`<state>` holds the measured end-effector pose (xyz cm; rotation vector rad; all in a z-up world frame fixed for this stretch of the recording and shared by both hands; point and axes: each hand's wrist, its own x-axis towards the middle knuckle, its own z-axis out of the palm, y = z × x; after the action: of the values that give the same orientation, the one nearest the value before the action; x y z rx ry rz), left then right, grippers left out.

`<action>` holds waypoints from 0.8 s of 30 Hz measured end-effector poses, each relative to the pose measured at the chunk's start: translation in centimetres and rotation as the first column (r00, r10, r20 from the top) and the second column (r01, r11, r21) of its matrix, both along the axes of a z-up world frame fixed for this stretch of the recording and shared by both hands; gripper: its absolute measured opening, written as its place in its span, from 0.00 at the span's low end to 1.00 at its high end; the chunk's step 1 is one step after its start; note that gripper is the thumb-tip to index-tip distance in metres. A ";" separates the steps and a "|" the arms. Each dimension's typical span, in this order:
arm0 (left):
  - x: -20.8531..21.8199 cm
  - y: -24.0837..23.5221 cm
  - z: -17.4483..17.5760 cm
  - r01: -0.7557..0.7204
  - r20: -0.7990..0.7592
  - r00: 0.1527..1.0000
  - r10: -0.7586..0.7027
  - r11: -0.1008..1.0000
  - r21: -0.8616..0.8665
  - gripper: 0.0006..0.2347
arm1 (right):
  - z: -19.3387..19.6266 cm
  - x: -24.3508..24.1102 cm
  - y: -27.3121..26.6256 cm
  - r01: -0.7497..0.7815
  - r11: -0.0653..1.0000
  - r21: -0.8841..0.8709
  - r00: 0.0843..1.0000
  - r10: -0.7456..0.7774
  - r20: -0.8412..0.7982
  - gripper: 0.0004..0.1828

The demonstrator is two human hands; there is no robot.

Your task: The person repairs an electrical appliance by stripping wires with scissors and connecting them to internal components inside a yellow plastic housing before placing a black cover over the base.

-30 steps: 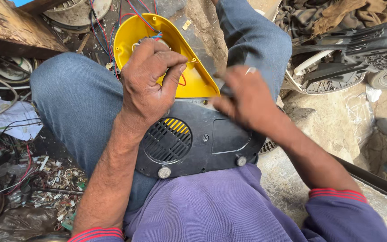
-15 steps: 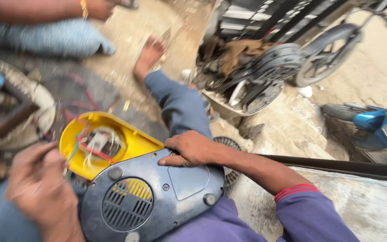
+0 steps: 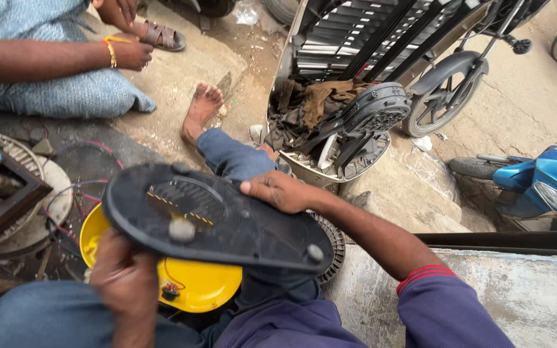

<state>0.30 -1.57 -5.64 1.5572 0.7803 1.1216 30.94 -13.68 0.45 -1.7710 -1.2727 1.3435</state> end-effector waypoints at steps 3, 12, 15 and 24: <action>2.5 -1.3 0.8 0.123 -0.050 0.990 -0.135 0.972 -0.199 0.19 | -1.7 0.6 0.2 0.053 0.993 -0.110 0.992 -0.065 -0.109 0.28; 8.0 -2.1 1.0 0.243 -0.089 0.970 -0.226 0.905 0.350 0.15 | -5.8 3.1 0.4 -0.082 0.977 -0.197 0.913 0.153 0.378 0.30; 8.0 -2.3 0.5 0.293 -0.134 0.954 -0.267 0.925 0.243 0.10 | -5.7 5.0 0.8 -0.707 0.648 0.284 0.548 0.248 0.799 0.36; 8.6 -2.6 -0.3 0.215 -0.138 0.974 -0.179 0.925 0.314 0.08 | -4.6 3.6 -0.5 0.065 0.991 -0.121 0.981 -0.086 -0.172 0.22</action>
<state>8.87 -4.20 -5.94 1.9427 0.5071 1.0622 34.57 -14.17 -4.10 -1.7144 -1.0413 1.5193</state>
